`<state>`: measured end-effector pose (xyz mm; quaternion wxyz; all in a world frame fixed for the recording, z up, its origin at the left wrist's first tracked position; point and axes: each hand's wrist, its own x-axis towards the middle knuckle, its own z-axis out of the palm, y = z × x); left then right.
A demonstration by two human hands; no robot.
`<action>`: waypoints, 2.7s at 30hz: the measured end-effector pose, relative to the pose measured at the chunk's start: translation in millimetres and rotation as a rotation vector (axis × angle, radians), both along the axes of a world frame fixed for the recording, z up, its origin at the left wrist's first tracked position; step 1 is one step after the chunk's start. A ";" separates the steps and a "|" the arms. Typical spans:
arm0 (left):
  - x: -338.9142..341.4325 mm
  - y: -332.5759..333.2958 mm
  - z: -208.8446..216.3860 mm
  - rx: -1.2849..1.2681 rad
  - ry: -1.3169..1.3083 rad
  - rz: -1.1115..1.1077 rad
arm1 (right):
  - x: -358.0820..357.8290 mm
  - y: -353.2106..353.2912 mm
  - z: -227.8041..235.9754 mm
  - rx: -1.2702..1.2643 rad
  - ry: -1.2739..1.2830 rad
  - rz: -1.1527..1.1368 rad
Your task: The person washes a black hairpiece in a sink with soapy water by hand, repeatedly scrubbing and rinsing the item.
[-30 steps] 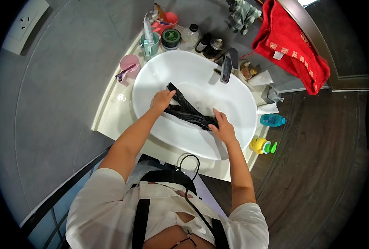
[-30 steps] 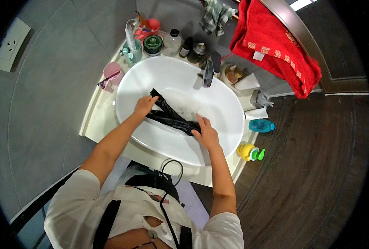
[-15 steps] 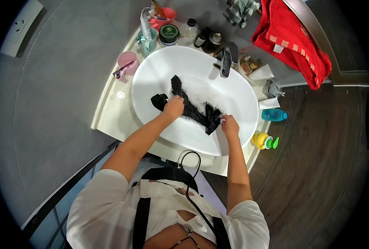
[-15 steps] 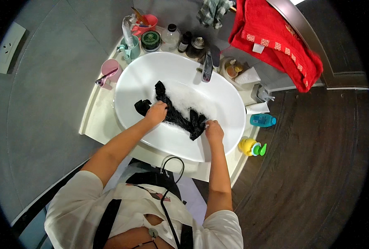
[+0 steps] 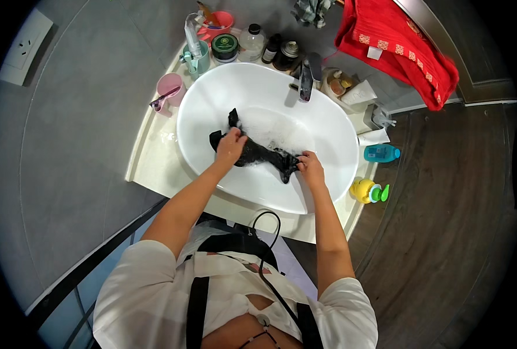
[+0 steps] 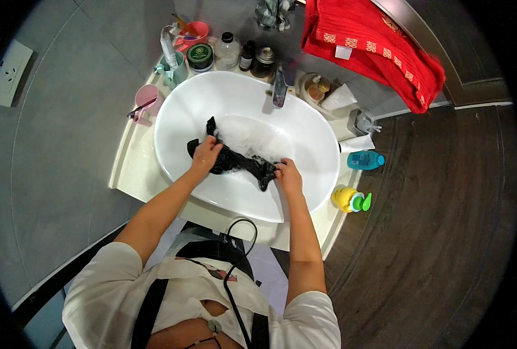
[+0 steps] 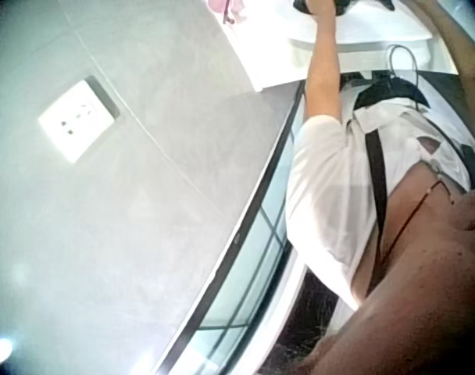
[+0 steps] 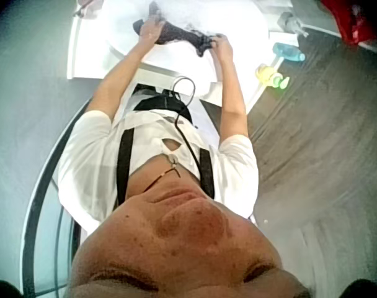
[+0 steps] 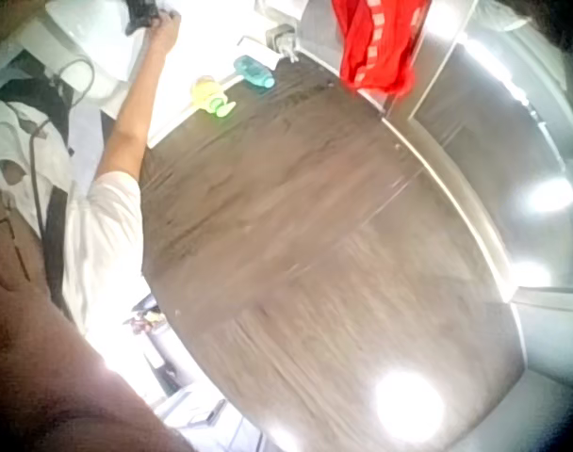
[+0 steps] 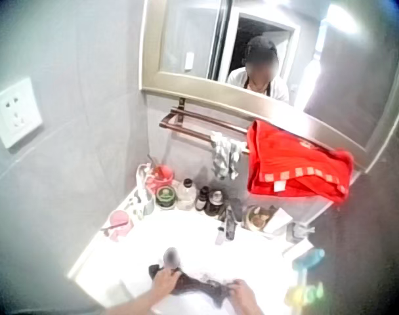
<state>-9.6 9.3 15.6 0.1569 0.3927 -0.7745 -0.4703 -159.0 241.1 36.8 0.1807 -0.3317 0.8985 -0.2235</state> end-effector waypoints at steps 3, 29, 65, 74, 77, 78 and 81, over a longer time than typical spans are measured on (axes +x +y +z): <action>7.1 -17.8 23.6 0.153 0.093 0.090 | -5.9 22.1 2.9 -0.203 -0.068 -0.079; -22.1 -32.1 -4.2 0.254 0.249 -0.096 | -8.7 6.0 53.0 0.329 0.387 -0.011; -18.1 17.7 12.4 1.321 0.054 0.591 | 49.1 -95.5 5.2 -0.134 -0.123 0.064; -22.5 0.2 19.4 1.582 0.502 0.106 | 103.1 -107.7 97.3 -0.366 -0.249 0.221; -25.5 9.3 40.4 1.490 0.441 0.133 | 97.8 -122.7 72.0 -0.361 -0.018 0.040; -29.5 14.2 52.7 1.483 0.424 0.218 | 89.8 -126.9 64.7 -0.320 0.044 0.016; -35.4 30.9 36.1 1.639 0.448 0.386 | 67.7 -134.3 44.4 -0.197 0.138 -0.103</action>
